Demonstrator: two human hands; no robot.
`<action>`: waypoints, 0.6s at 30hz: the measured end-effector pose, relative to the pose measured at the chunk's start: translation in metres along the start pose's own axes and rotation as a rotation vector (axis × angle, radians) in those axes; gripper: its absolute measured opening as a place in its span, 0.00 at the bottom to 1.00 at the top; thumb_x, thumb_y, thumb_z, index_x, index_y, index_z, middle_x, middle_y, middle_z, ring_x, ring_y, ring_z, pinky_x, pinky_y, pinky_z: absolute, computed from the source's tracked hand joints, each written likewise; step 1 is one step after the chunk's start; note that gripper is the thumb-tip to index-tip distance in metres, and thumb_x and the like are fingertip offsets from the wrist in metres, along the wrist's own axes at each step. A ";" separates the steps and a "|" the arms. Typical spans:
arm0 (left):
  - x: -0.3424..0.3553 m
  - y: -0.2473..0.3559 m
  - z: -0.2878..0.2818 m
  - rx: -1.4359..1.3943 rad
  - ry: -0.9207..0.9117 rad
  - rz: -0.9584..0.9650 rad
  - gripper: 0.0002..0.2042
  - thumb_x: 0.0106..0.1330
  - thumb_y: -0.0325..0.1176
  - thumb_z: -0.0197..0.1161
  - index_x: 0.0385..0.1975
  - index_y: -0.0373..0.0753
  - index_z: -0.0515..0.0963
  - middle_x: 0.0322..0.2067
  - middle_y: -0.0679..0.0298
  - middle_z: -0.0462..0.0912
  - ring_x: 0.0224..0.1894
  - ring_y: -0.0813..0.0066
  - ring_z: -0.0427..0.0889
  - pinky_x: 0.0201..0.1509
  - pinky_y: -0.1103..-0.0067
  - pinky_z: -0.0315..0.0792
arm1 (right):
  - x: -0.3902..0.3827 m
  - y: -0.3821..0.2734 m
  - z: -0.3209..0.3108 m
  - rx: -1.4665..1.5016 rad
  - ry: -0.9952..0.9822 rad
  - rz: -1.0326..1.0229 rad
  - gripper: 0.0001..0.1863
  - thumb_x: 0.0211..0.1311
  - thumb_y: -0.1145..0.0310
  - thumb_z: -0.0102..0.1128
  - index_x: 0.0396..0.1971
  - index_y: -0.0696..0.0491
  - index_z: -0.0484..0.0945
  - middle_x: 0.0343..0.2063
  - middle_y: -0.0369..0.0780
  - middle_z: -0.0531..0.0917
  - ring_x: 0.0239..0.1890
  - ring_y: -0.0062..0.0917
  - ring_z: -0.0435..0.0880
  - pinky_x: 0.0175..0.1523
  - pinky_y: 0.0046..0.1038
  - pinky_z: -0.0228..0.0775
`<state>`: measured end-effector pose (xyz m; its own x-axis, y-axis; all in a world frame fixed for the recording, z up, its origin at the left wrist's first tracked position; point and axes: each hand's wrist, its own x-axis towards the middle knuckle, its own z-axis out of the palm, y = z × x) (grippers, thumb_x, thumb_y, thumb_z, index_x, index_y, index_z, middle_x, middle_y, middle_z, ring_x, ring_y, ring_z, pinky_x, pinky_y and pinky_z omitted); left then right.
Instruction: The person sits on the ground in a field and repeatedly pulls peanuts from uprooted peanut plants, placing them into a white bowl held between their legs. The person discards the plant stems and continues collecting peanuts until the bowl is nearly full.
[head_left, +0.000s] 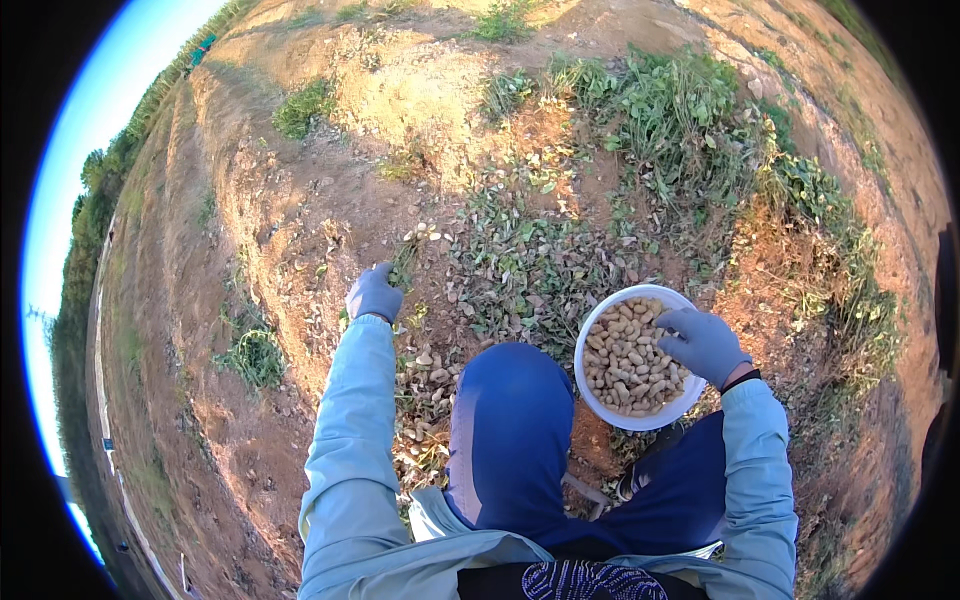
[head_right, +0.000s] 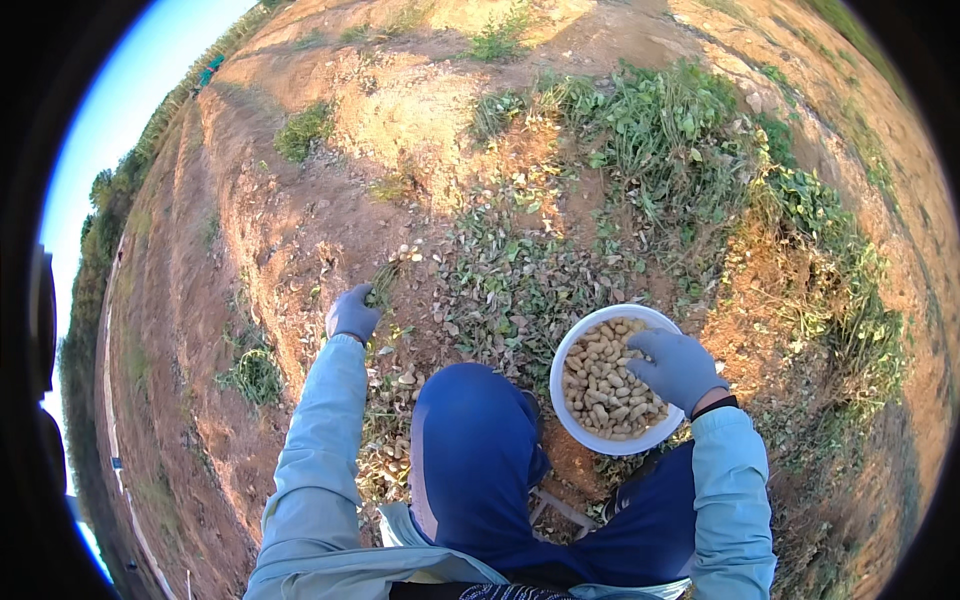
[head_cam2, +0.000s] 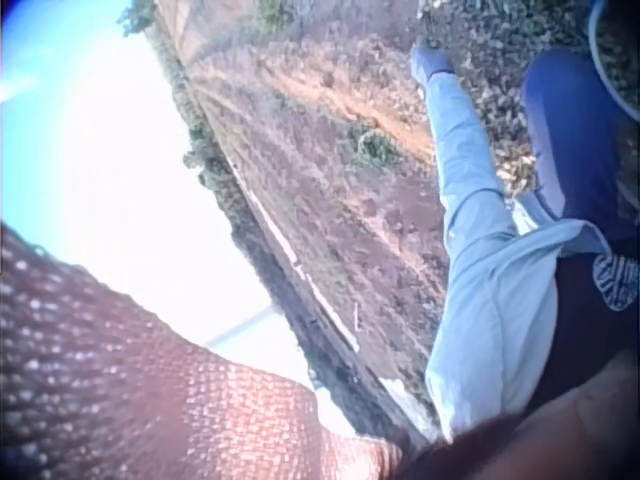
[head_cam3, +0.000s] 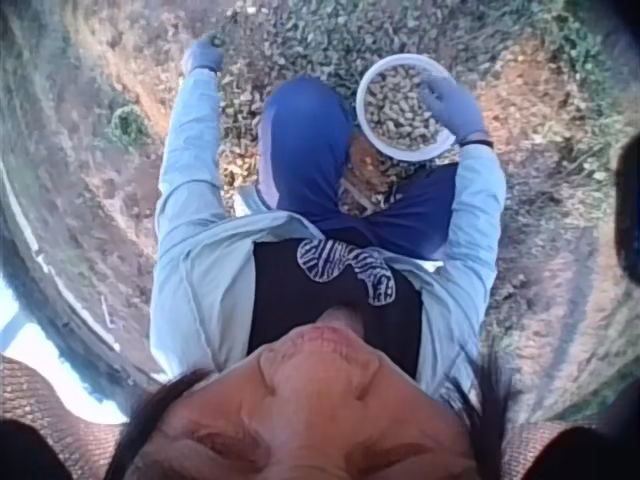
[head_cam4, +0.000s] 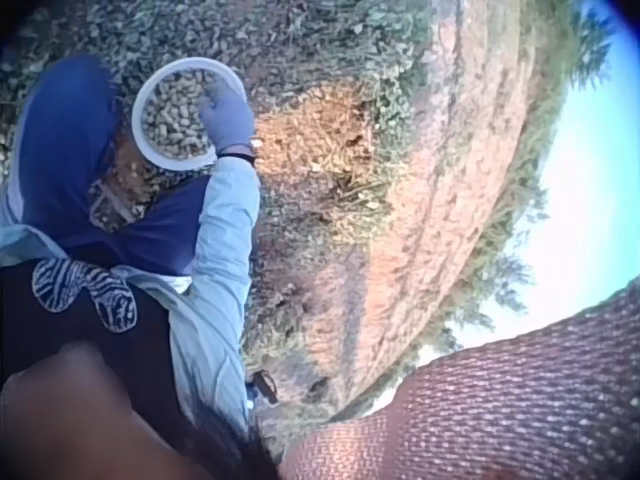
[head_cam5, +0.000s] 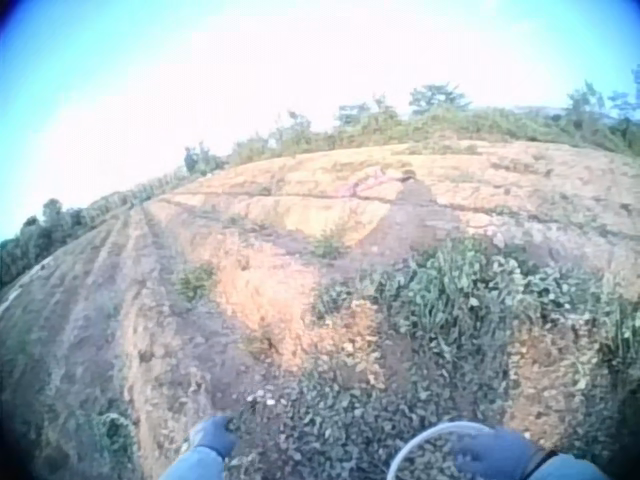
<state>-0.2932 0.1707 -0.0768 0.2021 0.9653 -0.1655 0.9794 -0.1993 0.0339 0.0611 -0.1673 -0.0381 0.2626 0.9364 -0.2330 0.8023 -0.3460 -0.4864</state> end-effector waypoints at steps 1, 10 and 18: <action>0.008 0.006 0.002 0.037 -0.081 -0.029 0.21 0.54 0.37 0.62 0.51 0.56 0.75 0.47 0.60 0.79 0.51 0.61 0.78 0.52 0.68 0.73 | -0.003 0.002 -0.001 -0.013 -0.017 0.000 0.16 0.55 0.55 0.58 0.42 0.45 0.78 0.35 0.42 0.82 0.38 0.38 0.81 0.44 0.38 0.72; 0.067 0.029 0.065 0.137 -0.272 -0.176 0.20 0.56 0.33 0.60 0.51 0.51 0.74 0.52 0.60 0.77 0.55 0.61 0.75 0.54 0.62 0.71 | -0.020 0.024 -0.005 -0.011 -0.098 0.098 0.14 0.54 0.57 0.60 0.39 0.46 0.77 0.32 0.42 0.80 0.34 0.38 0.81 0.40 0.38 0.72; 0.076 0.018 0.105 0.073 -0.317 -0.106 0.20 0.54 0.34 0.61 0.51 0.52 0.76 0.49 0.61 0.79 0.53 0.60 0.77 0.55 0.68 0.71 | -0.013 0.022 -0.003 -0.025 -0.111 0.089 0.14 0.54 0.59 0.60 0.40 0.47 0.77 0.33 0.39 0.80 0.32 0.36 0.81 0.38 0.36 0.73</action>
<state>-0.2603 0.2230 -0.1923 0.0781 0.8829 -0.4630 0.9900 -0.1235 -0.0684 0.0764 -0.1871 -0.0432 0.2737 0.8892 -0.3666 0.7921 -0.4246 -0.4385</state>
